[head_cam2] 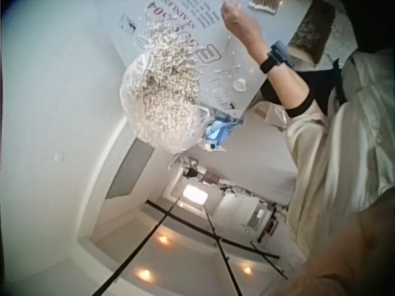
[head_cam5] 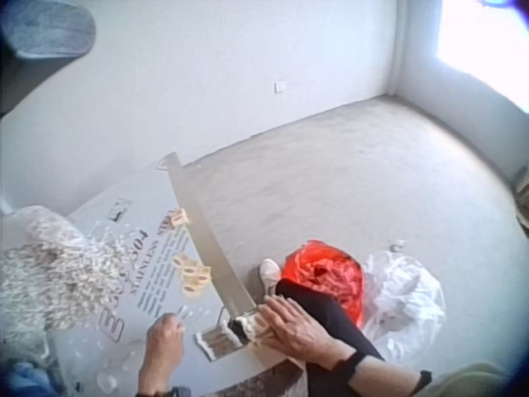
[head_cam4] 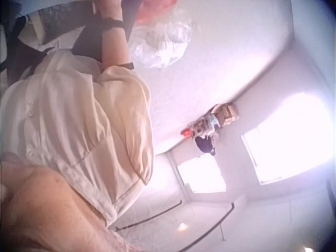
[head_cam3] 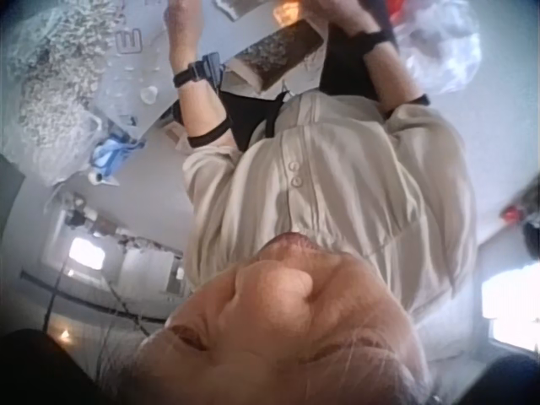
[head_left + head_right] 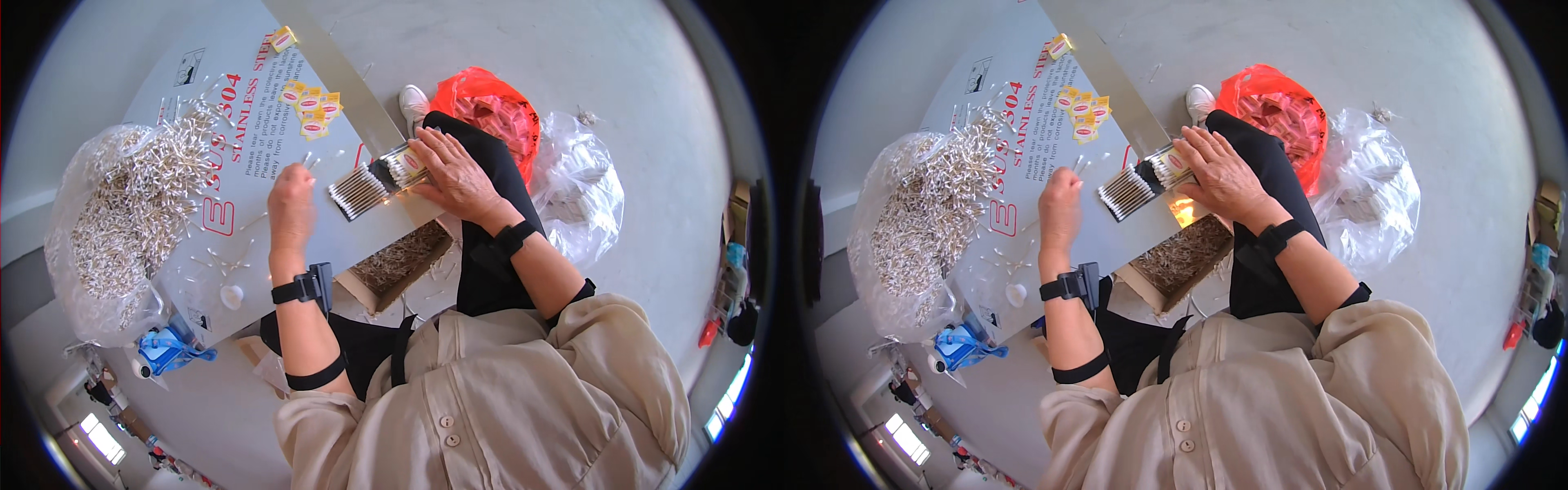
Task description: Manually aligning cotton swabs into rows and inserting them into plastic packaging bags.
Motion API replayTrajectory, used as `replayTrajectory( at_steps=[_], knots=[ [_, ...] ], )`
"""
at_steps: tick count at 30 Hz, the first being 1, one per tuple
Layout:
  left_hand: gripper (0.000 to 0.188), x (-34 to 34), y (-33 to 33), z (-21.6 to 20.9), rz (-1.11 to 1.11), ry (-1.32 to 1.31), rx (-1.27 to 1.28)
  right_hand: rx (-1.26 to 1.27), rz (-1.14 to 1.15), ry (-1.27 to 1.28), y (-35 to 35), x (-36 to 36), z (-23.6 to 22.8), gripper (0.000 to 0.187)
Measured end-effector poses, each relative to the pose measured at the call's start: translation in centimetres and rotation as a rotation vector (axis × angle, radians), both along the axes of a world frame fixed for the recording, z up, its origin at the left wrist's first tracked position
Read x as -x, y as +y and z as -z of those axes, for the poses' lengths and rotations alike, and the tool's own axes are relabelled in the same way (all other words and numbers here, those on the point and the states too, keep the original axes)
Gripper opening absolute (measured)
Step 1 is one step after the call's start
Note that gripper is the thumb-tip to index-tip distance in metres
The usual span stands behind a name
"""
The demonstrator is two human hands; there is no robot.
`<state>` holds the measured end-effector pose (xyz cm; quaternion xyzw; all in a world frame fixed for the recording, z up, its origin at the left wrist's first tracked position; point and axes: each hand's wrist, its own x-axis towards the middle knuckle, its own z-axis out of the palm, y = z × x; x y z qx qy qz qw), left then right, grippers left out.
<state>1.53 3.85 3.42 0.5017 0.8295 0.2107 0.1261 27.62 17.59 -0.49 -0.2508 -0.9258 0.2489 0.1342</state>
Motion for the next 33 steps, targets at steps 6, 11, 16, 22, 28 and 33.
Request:
replayTrajectory(
  at_steps=[6, 11, 16, 22, 28, 33],
  knots=[
    [0.008, -3.4, 2.3, -0.9, 0.256, 0.092, -0.011, -0.001, -0.009, 0.005, 0.0, 0.1, 0.2, 0.072],
    [0.008, -3.9, 3.1, -0.9, 0.293, 0.054, -0.012, 0.005, -0.006, 0.001, 0.0, 0.1, 0.3, 0.073],
    [0.007, -3.9, 3.3, -0.5, 0.311, 0.028, -0.048, 0.006, -0.005, 0.005, 0.0, 0.0, 0.3, 0.073],
    [0.005, -4.1, 3.5, -0.5, 0.318, 0.043, -0.032, 0.002, -0.011, 0.002, 0.0, -0.1, 0.3, 0.071],
    [0.005, -5.0, 4.5, 0.3, 0.309, 0.038, -0.054, 0.021, -0.007, 0.012, 0.0, 0.0, 0.0, 0.072],
    [0.011, -6.2, 5.8, 0.8, 0.307, 0.008, -0.031, 0.029, -0.003, 0.046, 0.0, 0.0, 0.1, 0.075]
  ],
)
